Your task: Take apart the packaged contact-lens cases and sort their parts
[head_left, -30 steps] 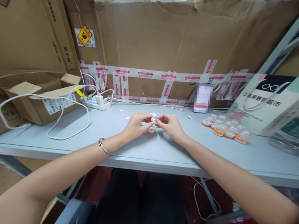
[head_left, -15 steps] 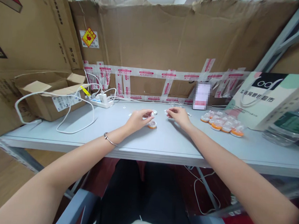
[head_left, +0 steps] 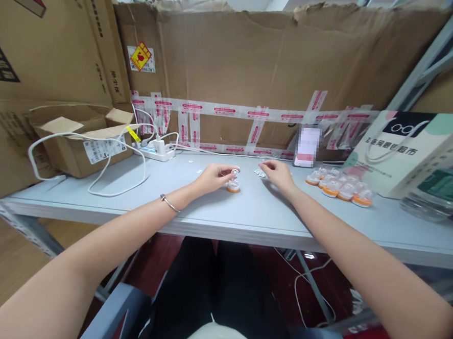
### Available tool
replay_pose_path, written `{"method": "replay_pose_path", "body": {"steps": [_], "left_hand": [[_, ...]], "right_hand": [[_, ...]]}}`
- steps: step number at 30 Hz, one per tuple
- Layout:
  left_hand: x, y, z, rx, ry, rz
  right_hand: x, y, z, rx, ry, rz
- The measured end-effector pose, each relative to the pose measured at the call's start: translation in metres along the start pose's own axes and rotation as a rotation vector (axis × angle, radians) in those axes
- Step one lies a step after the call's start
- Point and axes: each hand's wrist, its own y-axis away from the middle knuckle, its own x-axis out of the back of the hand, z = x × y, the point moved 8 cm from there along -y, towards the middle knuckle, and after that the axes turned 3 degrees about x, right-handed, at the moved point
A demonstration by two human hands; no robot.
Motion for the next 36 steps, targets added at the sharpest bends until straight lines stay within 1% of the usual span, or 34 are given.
{"method": "replay_pose_path", "body": {"steps": [3, 6, 7, 9, 11, 13, 15, 18, 20, 21, 25, 28, 32, 36], "left_hand": [[-0.003, 0.000, 0.001, -0.041, 0.027, -0.029], [-0.005, 0.001, 0.003, -0.088, 0.040, -0.047], [-0.005, 0.002, 0.003, -0.099, 0.037, -0.051], [-0.004, 0.002, 0.003, -0.110, 0.021, -0.052], [-0.002, 0.002, 0.005, -0.116, -0.023, -0.039], [0.001, 0.004, 0.009, -0.144, -0.130, -0.002], [0.007, 0.006, 0.016, -0.194, -0.306, 0.071], [0.014, 0.011, 0.029, -0.289, -0.602, 0.221], [0.016, 0.015, 0.035, -0.347, -0.734, 0.297], [0.016, 0.016, 0.037, -0.371, -0.773, 0.316], [0.011, 0.017, 0.038, -0.428, -0.840, 0.310], [0.006, 0.017, 0.037, -0.443, -0.835, 0.290], [0.002, 0.016, 0.036, -0.431, -0.799, 0.253], [0.000, 0.015, 0.033, -0.392, -0.765, 0.211]], "right_hand": [[-0.020, 0.019, -0.033, 0.107, -0.110, -0.193], [-0.037, 0.041, -0.062, 0.189, -0.333, -0.416], [-0.040, 0.046, -0.068, 0.193, -0.404, -0.467], [-0.043, 0.051, -0.072, 0.166, -0.484, -0.512], [-0.046, 0.051, -0.070, 0.121, -0.506, -0.521], [-0.050, 0.048, -0.066, 0.078, -0.518, -0.518], [-0.052, 0.043, -0.064, 0.033, -0.541, -0.483], [-0.053, 0.035, -0.066, 0.004, -0.591, -0.434], [-0.054, 0.031, -0.069, 0.007, -0.607, -0.428], [-0.054, 0.030, -0.070, 0.010, -0.611, -0.430], [-0.056, 0.032, -0.070, -0.010, -0.651, -0.445], [-0.055, 0.035, -0.066, -0.040, -0.656, -0.420], [-0.056, 0.039, -0.065, -0.032, -0.641, -0.392], [-0.058, 0.042, -0.064, -0.011, -0.618, -0.380]]}}
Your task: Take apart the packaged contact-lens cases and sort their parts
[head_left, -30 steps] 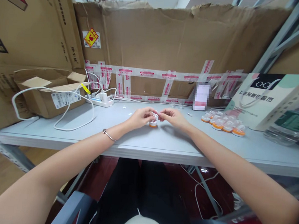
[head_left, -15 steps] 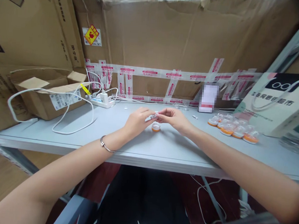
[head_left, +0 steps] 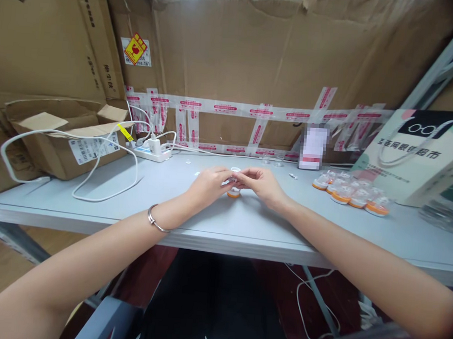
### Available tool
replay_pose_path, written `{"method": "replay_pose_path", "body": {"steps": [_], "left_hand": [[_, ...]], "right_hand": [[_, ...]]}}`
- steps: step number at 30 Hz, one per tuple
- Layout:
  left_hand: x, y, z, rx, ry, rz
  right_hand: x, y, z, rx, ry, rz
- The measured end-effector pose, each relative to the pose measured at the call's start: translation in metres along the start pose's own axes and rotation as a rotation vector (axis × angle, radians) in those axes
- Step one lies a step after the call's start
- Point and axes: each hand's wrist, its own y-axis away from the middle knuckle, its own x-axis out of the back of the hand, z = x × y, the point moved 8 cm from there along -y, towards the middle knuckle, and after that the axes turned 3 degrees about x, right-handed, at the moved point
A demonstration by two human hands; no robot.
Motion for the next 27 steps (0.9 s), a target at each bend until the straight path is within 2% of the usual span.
{"method": "replay_pose_path", "body": {"steps": [4, 9, 20, 27], "left_hand": [[-0.001, 0.000, 0.001, 0.016, 0.000, -0.019], [0.004, -0.001, 0.007, -0.021, -0.024, 0.056], [-0.001, 0.002, 0.008, -0.096, -0.065, 0.120], [0.004, 0.000, 0.006, -0.060, 0.056, 0.130]], "right_hand": [[0.001, 0.001, 0.001, 0.029, 0.037, 0.017], [0.004, 0.001, 0.000, 0.057, -0.017, 0.053], [0.003, 0.003, 0.009, -0.084, -0.168, 0.089], [0.005, 0.003, 0.013, -0.139, -0.211, 0.095]]}}
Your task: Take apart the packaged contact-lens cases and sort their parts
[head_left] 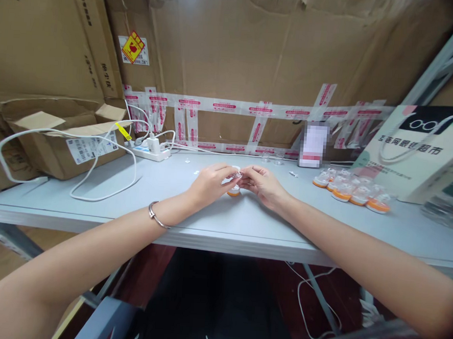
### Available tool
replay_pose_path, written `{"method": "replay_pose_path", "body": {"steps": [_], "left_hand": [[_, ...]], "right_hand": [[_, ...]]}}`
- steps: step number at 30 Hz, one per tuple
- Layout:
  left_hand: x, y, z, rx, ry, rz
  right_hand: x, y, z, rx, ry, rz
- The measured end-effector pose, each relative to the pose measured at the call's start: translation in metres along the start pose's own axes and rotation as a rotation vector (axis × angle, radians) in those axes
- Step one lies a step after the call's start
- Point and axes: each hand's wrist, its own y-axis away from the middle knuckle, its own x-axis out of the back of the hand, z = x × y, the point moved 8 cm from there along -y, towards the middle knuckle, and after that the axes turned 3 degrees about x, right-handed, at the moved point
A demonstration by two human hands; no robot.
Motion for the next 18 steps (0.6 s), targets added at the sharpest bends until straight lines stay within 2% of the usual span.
{"method": "replay_pose_path", "body": {"steps": [2, 5, 7, 9, 11, 13, 15, 18], "left_hand": [[0.000, -0.001, -0.002, 0.040, 0.051, -0.017], [0.000, -0.002, -0.006, 0.098, 0.135, -0.026], [0.005, -0.003, -0.008, 0.114, 0.172, 0.024], [0.011, -0.004, -0.010, 0.123, 0.184, 0.084], [0.014, -0.005, -0.013, 0.136, 0.191, 0.113], [0.014, -0.005, -0.017, 0.153, 0.195, 0.105], [0.012, -0.005, -0.019, 0.163, 0.190, 0.084], [0.010, -0.006, -0.019, 0.164, 0.167, 0.051]], "right_hand": [[0.002, -0.001, -0.002, 0.040, 0.073, 0.005], [0.000, -0.002, -0.010, 0.180, 0.278, 0.003], [0.003, -0.005, -0.013, 0.229, 0.376, 0.014], [0.013, -0.011, -0.014, 0.219, 0.427, 0.048], [0.035, -0.021, -0.020, 0.225, 0.513, 0.123], [0.065, -0.031, -0.028, 0.252, 0.691, 0.251], [0.095, -0.039, -0.031, 0.222, 0.905, 0.360], [0.121, -0.051, -0.016, 0.114, 0.996, 0.351]]}}
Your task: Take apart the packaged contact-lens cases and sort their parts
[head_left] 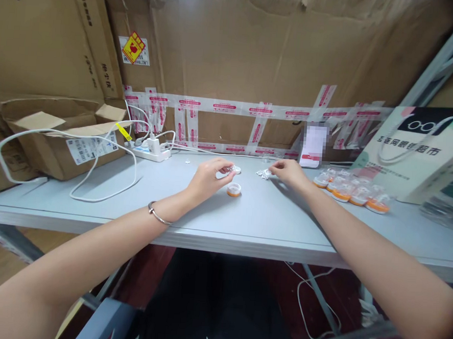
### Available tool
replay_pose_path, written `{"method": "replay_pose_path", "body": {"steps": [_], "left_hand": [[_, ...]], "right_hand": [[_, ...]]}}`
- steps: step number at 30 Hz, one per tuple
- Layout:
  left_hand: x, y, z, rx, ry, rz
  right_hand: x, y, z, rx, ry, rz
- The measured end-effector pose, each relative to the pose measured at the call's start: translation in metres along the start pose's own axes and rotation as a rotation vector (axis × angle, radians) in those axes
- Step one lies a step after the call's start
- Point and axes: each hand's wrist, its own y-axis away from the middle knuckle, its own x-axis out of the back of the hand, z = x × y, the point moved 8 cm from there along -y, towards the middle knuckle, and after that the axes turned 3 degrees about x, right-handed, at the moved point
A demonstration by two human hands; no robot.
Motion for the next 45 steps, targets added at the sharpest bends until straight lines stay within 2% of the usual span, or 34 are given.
{"method": "replay_pose_path", "body": {"steps": [3, 6, 8, 10, 13, 15, 19, 21, 23, 25, 27, 29, 31, 33, 40, 45], "left_hand": [[-0.001, 0.000, 0.001, 0.001, -0.014, -0.019], [-0.002, 0.000, 0.002, 0.001, -0.015, -0.034], [-0.002, 0.000, 0.003, -0.004, -0.034, -0.039], [-0.001, 0.000, 0.004, -0.016, -0.072, -0.034], [-0.002, 0.001, 0.005, -0.032, -0.134, -0.039], [-0.005, 0.001, 0.005, -0.046, -0.156, -0.054], [-0.007, 0.004, 0.009, -0.106, -0.148, -0.050], [-0.008, 0.004, 0.011, -0.136, -0.127, -0.054], [-0.008, 0.004, 0.012, -0.142, -0.114, -0.057], [-0.007, 0.004, 0.010, -0.120, -0.117, -0.061], [-0.007, 0.003, 0.008, -0.089, -0.121, -0.081], [-0.009, 0.003, 0.006, -0.067, -0.121, -0.117], [-0.011, 0.004, 0.004, -0.047, -0.126, -0.149], [-0.013, 0.005, 0.003, -0.032, -0.135, -0.172], [-0.020, 0.005, 0.000, -0.006, -0.170, -0.238], [-0.025, 0.005, -0.009, 0.044, -0.190, -0.293]], "right_hand": [[-0.010, -0.002, 0.013, -0.037, -0.004, -0.057], [-0.010, 0.002, 0.006, -0.033, -0.036, -0.031], [-0.006, 0.009, -0.009, -0.002, -0.073, 0.006], [-0.009, 0.022, -0.032, 0.066, -0.173, -0.045], [-0.032, 0.051, -0.077, 0.214, -0.514, -0.327], [-0.043, 0.070, -0.099, 0.255, -0.689, -0.452], [-0.050, 0.081, -0.110, 0.227, -0.763, -0.440], [-0.047, 0.073, -0.105, 0.209, -0.747, -0.406], [-0.033, 0.056, -0.088, 0.172, -0.670, -0.311], [-0.006, 0.032, -0.058, 0.113, -0.497, -0.138], [0.029, 0.011, -0.020, 0.029, -0.162, 0.052], [0.050, -0.005, 0.016, -0.069, 0.246, 0.075], [0.060, -0.014, 0.044, -0.137, 0.364, 0.054], [0.059, -0.018, 0.061, -0.176, 0.398, 0.027], [0.046, -0.021, 0.070, -0.198, 0.447, 0.025], [0.055, -0.017, 0.052, -0.125, 0.402, 0.113]]}}
